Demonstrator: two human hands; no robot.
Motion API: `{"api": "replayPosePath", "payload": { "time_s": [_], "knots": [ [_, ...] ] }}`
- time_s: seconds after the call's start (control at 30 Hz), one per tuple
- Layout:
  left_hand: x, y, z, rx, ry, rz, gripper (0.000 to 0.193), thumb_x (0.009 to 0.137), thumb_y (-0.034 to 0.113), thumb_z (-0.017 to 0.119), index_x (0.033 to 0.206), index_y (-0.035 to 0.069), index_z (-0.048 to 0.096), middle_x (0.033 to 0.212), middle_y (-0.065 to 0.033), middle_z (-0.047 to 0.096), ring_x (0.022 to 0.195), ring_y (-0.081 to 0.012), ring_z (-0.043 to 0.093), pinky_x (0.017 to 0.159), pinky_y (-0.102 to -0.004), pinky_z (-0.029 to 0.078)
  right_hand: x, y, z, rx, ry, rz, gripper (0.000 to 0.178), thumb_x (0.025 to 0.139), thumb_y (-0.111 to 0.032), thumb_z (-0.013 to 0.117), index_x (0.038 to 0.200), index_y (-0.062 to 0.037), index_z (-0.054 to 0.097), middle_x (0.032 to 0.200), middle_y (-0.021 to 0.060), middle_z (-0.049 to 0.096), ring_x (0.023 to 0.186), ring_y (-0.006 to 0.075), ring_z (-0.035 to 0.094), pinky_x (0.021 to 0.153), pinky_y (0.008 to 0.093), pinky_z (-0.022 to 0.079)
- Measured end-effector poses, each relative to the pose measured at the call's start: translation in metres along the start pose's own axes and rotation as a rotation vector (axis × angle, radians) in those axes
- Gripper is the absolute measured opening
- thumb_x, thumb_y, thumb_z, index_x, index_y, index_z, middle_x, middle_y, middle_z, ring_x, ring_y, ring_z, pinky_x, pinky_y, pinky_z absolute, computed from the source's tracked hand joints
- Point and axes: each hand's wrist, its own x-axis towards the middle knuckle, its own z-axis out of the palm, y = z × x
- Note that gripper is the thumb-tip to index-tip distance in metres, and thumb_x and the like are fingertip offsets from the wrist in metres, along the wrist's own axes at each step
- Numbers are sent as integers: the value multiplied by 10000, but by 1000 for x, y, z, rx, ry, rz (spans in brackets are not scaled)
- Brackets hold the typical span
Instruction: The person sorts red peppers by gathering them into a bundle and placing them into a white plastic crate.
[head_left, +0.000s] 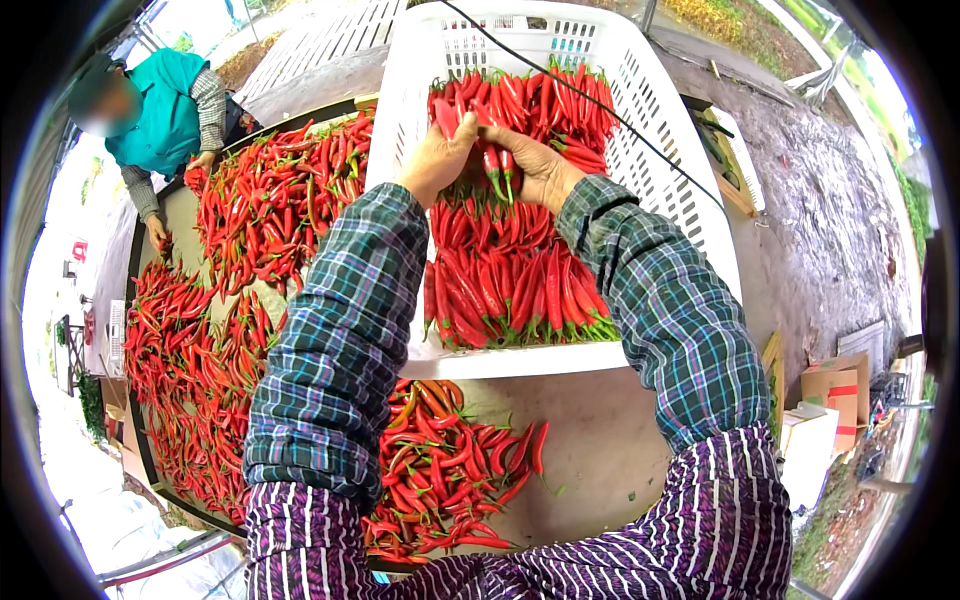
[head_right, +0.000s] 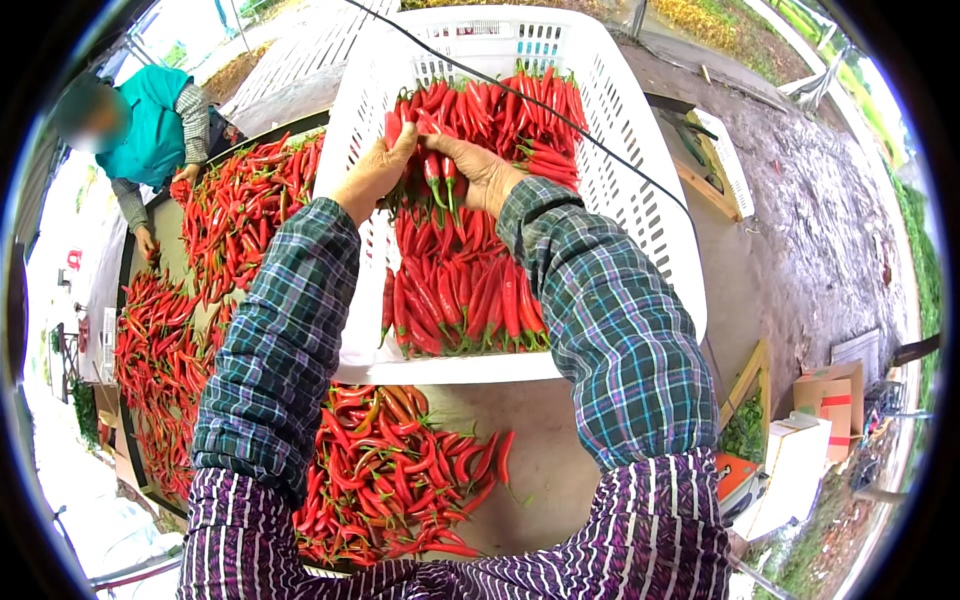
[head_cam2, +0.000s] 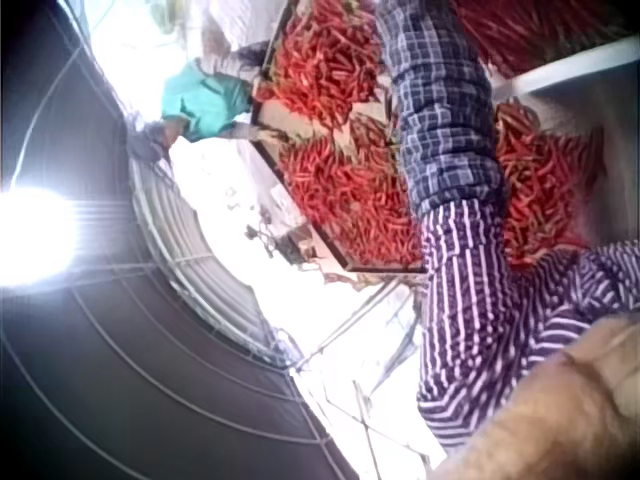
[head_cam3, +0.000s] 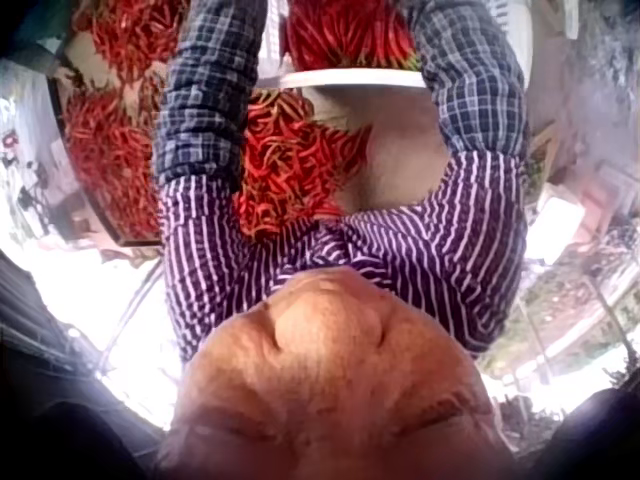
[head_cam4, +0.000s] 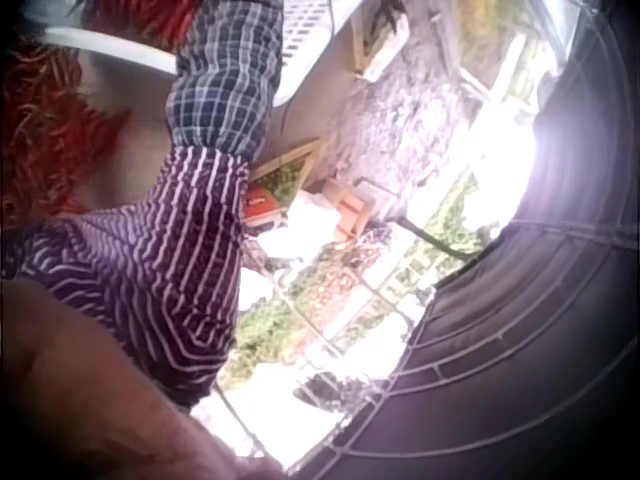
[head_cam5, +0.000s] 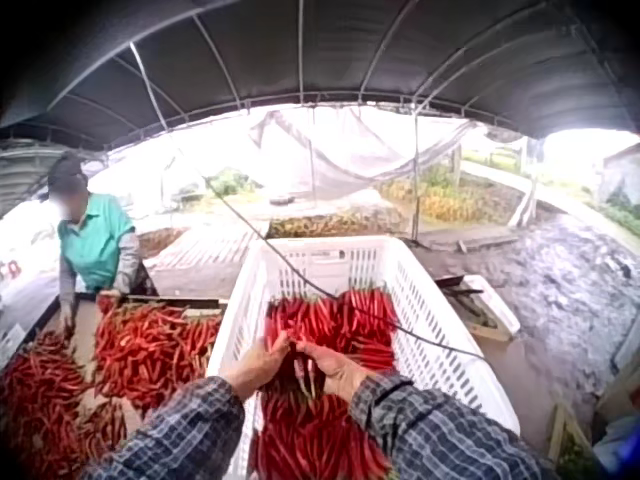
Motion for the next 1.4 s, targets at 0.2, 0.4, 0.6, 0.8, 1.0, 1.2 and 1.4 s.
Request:
{"api": "replayPosePath", "payload": {
  "time_s": [0.2,0.4,0.6,0.8,1.0,1.2,1.4],
  "knots": [
    [32,-72,18,76,-113,-216,600,920,482,342,1200,-27,493,1087,-169,589,979,-260,586,821,-380,474,16,17,-16,-47,82,149,273,812,-281,663,984,-75,617,922,80,669,803,222,642,798,426,522],
    [66,-145,46,-237,-144,-484,312,929,288,387,966,42,574,815,-70,631,628,-177,602,572,-361,508,29,59,-67,4,220,197,292,811,-261,663,1013,-54,629,946,85,669,825,221,637,767,421,527],
    [59,-204,43,116,-153,-281,264,895,237,415,937,47,592,806,-61,604,644,-155,571,574,-308,468,42,98,-68,28,287,138,261,832,-203,631,999,-3,629,945,104,666,818,228,646,742,408,537],
    [43,-154,27,1040,-483,169,199,800,84,535,984,46,603,883,-121,643,779,-213,643,662,-333,500,42,114,-63,-78,425,36,324,780,-179,696,982,60,611,929,136,654,794,214,637,708,355,533],
    [38,-127,46,1189,-364,-28,206,724,102,604,895,17,681,930,-188,653,907,-327,628,761,-376,511,69,144,-87,-651,645,-100,314,770,-161,706,930,76,578,840,86,583,734,132,499,631,317,401],
    [35,-101,52,1023,-211,-472,276,734,167,668,975,33,684,1047,-181,639,974,-309,627,806,-366,511,78,150,-96,-693,573,83,715,650,-262,788,1148,102,425,1139,228,532,1052,256,520,869,348,426],
    [29,-98,46,1166,-242,-395,230,714,130,660,916,25,691,947,-176,662,925,-307,642,764,-400,520,50,113,-58,-1261,501,259,789,599,-462,797,1146,43,535,1226,265,501,1157,328,491,968,384,391]
  ]
}}
